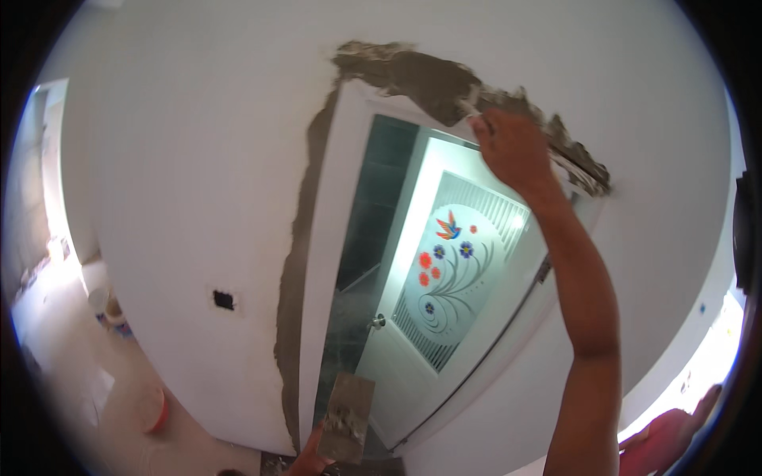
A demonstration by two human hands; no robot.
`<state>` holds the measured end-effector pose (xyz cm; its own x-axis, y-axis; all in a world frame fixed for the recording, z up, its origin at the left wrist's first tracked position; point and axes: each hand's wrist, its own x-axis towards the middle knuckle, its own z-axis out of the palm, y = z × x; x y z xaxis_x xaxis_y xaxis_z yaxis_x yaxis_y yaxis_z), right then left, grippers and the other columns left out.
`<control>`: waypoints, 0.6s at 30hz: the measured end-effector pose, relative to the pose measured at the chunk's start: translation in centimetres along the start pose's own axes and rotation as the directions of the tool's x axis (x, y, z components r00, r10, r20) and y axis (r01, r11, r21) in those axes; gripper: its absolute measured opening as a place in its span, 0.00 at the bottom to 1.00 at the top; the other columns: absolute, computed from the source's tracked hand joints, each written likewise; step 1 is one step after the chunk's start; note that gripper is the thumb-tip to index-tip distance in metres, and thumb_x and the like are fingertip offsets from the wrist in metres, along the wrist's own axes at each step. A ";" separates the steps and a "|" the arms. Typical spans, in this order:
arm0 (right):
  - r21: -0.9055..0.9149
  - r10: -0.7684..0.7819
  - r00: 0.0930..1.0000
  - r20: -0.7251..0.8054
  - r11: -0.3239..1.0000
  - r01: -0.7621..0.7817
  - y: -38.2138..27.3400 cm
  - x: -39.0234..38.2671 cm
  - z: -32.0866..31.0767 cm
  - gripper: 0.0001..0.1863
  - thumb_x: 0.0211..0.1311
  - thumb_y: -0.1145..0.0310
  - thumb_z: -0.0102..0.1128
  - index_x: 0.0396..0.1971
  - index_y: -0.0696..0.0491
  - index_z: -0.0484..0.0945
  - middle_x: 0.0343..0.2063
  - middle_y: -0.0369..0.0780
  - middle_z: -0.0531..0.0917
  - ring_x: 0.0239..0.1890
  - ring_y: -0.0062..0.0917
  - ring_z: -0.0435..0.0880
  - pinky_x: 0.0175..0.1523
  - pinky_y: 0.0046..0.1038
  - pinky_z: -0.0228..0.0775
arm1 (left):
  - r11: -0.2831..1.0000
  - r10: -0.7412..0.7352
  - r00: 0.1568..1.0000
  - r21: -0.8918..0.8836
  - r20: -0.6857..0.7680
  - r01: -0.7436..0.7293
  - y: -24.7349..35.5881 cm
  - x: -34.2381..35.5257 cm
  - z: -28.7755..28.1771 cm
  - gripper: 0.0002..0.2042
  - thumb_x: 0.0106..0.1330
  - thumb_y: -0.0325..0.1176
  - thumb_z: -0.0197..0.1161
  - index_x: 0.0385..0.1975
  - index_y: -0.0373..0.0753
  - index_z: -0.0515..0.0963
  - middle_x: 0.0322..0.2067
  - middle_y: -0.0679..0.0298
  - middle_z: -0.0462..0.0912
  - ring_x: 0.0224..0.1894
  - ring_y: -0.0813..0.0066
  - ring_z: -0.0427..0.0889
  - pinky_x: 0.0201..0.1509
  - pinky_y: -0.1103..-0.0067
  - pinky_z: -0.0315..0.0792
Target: The person applies plaster to the wall around a door frame using a trowel and hawk. They repeatedly scoop plaster from a bucket, transfer it to the hawk, and smooth it onto the wall surface.
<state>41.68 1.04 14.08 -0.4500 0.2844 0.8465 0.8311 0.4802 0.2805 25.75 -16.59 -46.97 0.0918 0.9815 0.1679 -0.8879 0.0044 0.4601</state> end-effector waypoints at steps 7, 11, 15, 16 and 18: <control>-0.032 0.346 0.924 -0.166 0.934 -0.355 8.1 -5.6 0.9 0.19 0.71 0.52 0.48 0.34 0.53 0.79 0.31 0.48 0.84 0.38 0.47 0.84 0.43 0.48 0.74 | 0.999 -0.047 0.990 -0.009 -0.134 0.046 1.2 1.5 1.1 0.22 0.74 0.34 0.53 0.66 0.41 0.63 0.58 0.57 0.74 0.56 0.63 0.78 0.58 0.65 0.74; -0.087 0.377 0.881 -0.287 0.905 -0.416 13.7 -8.2 1.4 0.18 0.70 0.53 0.51 0.34 0.54 0.78 0.30 0.48 0.84 0.36 0.48 0.83 0.41 0.47 0.74 | 0.998 -0.058 0.987 0.001 -0.150 0.059 1.1 2.1 1.3 0.22 0.73 0.34 0.53 0.66 0.41 0.63 0.58 0.58 0.75 0.56 0.63 0.78 0.58 0.66 0.75; -0.124 0.210 0.895 -0.393 0.953 -0.278 18.3 -8.4 0.4 0.16 0.70 0.56 0.55 0.32 0.55 0.78 0.26 0.48 0.82 0.32 0.48 0.82 0.36 0.44 0.72 | 0.998 -0.062 0.985 0.014 -0.163 0.065 1.0 2.5 1.7 0.22 0.73 0.33 0.54 0.66 0.41 0.64 0.57 0.58 0.75 0.55 0.64 0.78 0.57 0.66 0.75; -0.130 0.177 0.910 -0.376 0.962 -0.241 19.0 -8.0 -0.1 0.16 0.70 0.56 0.55 0.33 0.55 0.78 0.26 0.47 0.82 0.31 0.47 0.81 0.36 0.43 0.72 | 0.998 -0.062 0.984 0.018 -0.169 0.066 0.9 2.3 1.7 0.22 0.73 0.33 0.54 0.66 0.41 0.64 0.57 0.58 0.75 0.55 0.64 0.78 0.57 0.67 0.75; -0.132 0.104 0.928 -0.357 0.978 -0.161 20.2 -7.3 -1.0 0.16 0.70 0.57 0.55 0.34 0.56 0.78 0.26 0.46 0.82 0.30 0.45 0.81 0.35 0.42 0.72 | 0.998 -0.061 0.983 0.020 -0.176 0.066 0.7 2.6 1.9 0.22 0.73 0.33 0.54 0.66 0.40 0.64 0.57 0.58 0.75 0.55 0.64 0.78 0.57 0.67 0.75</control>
<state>62.09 7.85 14.01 -0.2143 0.0180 0.9766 0.9284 0.3145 0.1979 26.24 -14.43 -44.56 0.0652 0.9977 -0.0161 -0.8706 0.0648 0.4877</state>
